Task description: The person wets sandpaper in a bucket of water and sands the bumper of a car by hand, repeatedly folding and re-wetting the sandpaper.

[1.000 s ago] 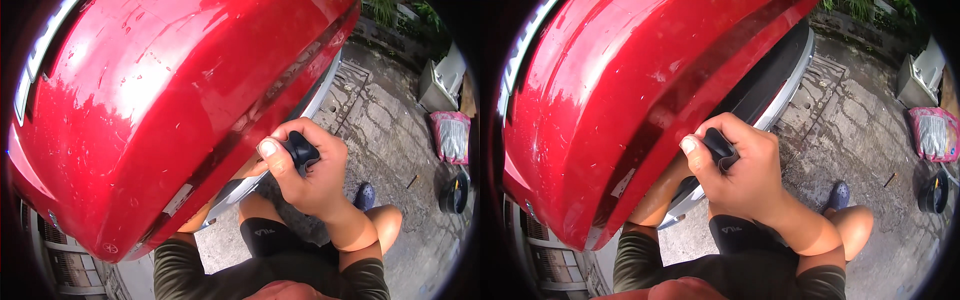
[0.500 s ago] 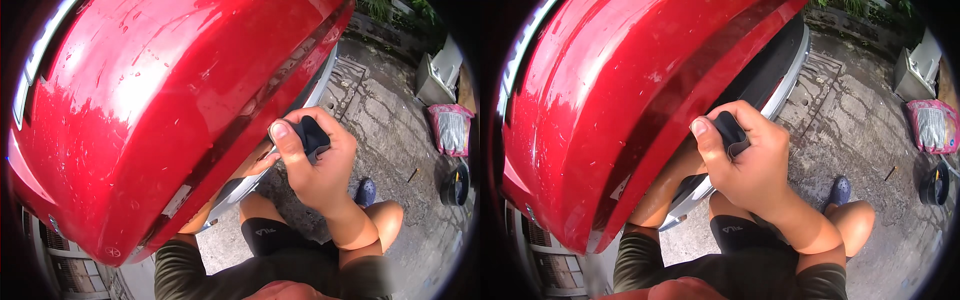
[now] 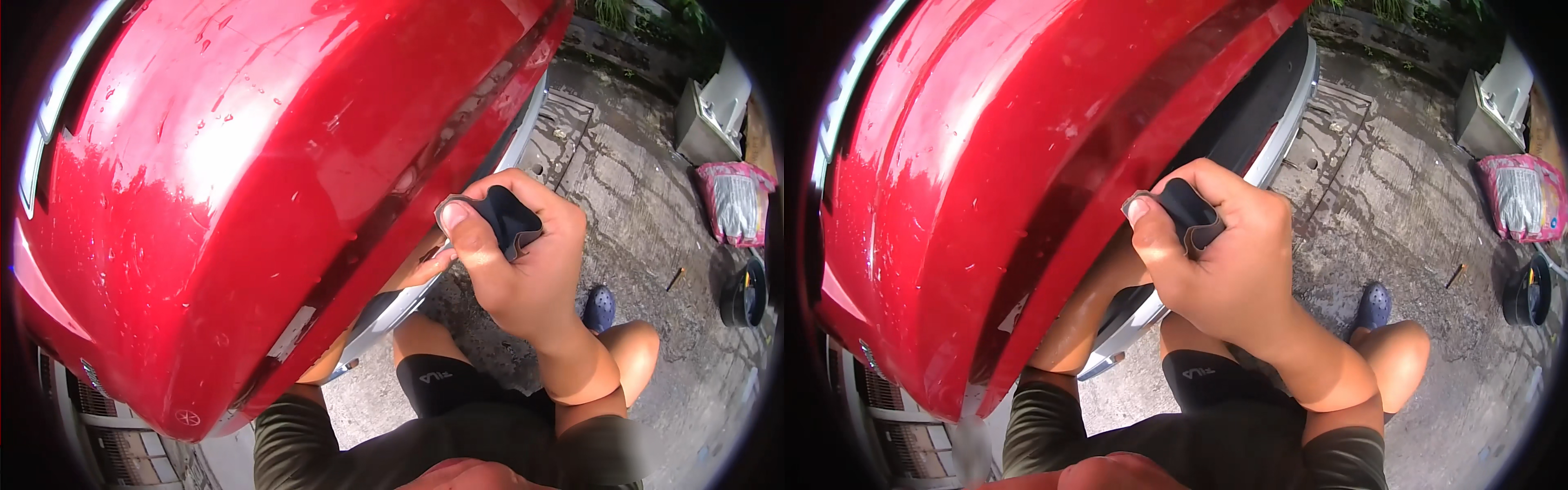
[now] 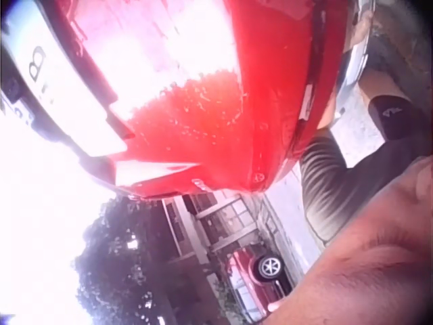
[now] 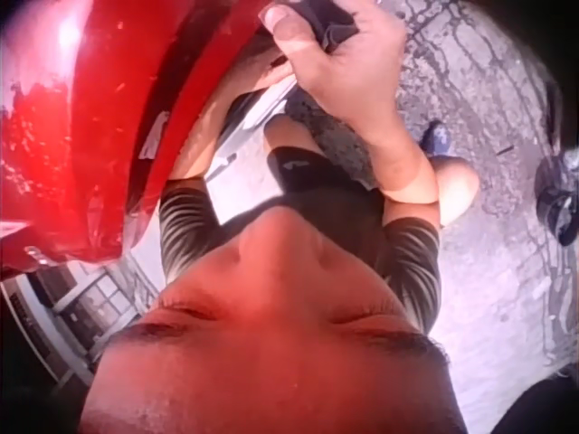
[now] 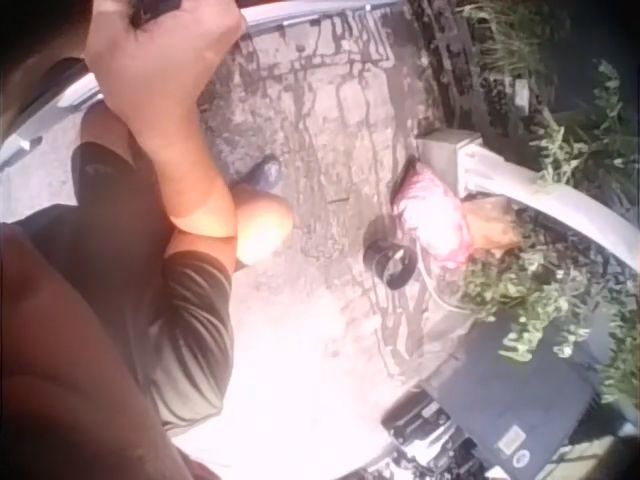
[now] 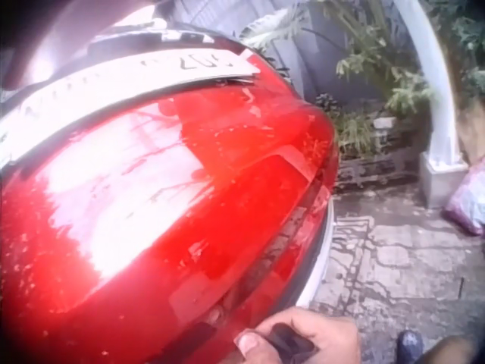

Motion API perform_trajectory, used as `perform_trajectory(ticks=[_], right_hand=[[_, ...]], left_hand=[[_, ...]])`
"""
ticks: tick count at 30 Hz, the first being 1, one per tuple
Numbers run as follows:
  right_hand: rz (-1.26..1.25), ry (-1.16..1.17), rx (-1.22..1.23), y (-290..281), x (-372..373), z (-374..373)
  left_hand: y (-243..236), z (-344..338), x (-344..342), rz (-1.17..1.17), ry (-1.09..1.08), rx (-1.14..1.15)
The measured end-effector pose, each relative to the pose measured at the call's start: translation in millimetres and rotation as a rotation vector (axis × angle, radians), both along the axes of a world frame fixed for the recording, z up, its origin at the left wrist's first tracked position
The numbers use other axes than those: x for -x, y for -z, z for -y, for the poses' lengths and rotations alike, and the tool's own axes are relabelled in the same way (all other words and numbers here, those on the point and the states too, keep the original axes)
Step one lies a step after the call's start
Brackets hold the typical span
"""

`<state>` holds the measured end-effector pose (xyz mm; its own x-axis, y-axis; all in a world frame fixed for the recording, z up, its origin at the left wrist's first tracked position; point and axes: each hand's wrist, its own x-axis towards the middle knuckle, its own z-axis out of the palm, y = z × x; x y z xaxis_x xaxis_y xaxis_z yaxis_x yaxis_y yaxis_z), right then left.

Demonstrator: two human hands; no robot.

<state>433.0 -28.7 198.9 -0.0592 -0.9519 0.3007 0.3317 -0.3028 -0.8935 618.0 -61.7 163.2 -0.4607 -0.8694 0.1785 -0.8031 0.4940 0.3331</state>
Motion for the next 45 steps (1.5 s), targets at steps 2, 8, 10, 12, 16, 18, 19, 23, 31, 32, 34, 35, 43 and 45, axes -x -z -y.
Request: perform_trajectory(ticks=[2, 8, 10, 12, 16, 18, 19, 23, 31, 32, 34, 35, 43, 45], right_hand=[[-0.115, -0.009, 0.134, 4, -5, -6], [0.115, -0.062, -0.070, -1, -1, 1], [-0.131, -0.057, 0.134, 4, -2, -4], [-0.254, -0.052, 0.244, -3, 4, -5], [0.150, -0.164, -0.111, -1, 5, 6], [-0.062, -0.166, 0.124, 2, 2, 0], [-0.165, -0.183, 0.126, -2, 4, -4], [0.161, -0.185, -0.189, -8, 13, 13], [0.171, -0.185, -0.172, -11, 14, 11], [0.171, -0.175, -0.173, -6, 14, 13], [0.037, -0.186, -0.083, 1, 3, 0], [-0.115, -0.146, 0.095, 4, 0, -5], [-0.094, -0.129, 0.064, 6, -1, -7], [-0.012, -0.161, -0.007, 4, -2, -6]], left_hand=[[1, 0, 1, -0.005, 0.005, 0.006], [6, -3, 0, -0.017, 0.010, 0.018], [5, -7, 0, -0.062, -0.003, 0.023], [0, -13, 1, -0.176, -0.031, 0.032], [13, -1, -3, -0.020, 0.028, -0.035], [4, -6, -4, -0.022, 0.007, -0.012], [7, -5, -3, -0.041, 0.008, -0.006], [18, 8, -11, 0.385, 0.150, 0.114], [12, 3, -4, 0.073, 0.046, 0.061], [17, 5, -4, 0.089, 0.059, 0.062], [11, -1, -6, 0.092, 0.043, 0.077], [10, -1, -4, 0.079, 0.039, 0.078], [10, -5, 2, 0.066, 0.039, 0.104], [7, -8, 4, 0.039, 0.024, 0.107]])
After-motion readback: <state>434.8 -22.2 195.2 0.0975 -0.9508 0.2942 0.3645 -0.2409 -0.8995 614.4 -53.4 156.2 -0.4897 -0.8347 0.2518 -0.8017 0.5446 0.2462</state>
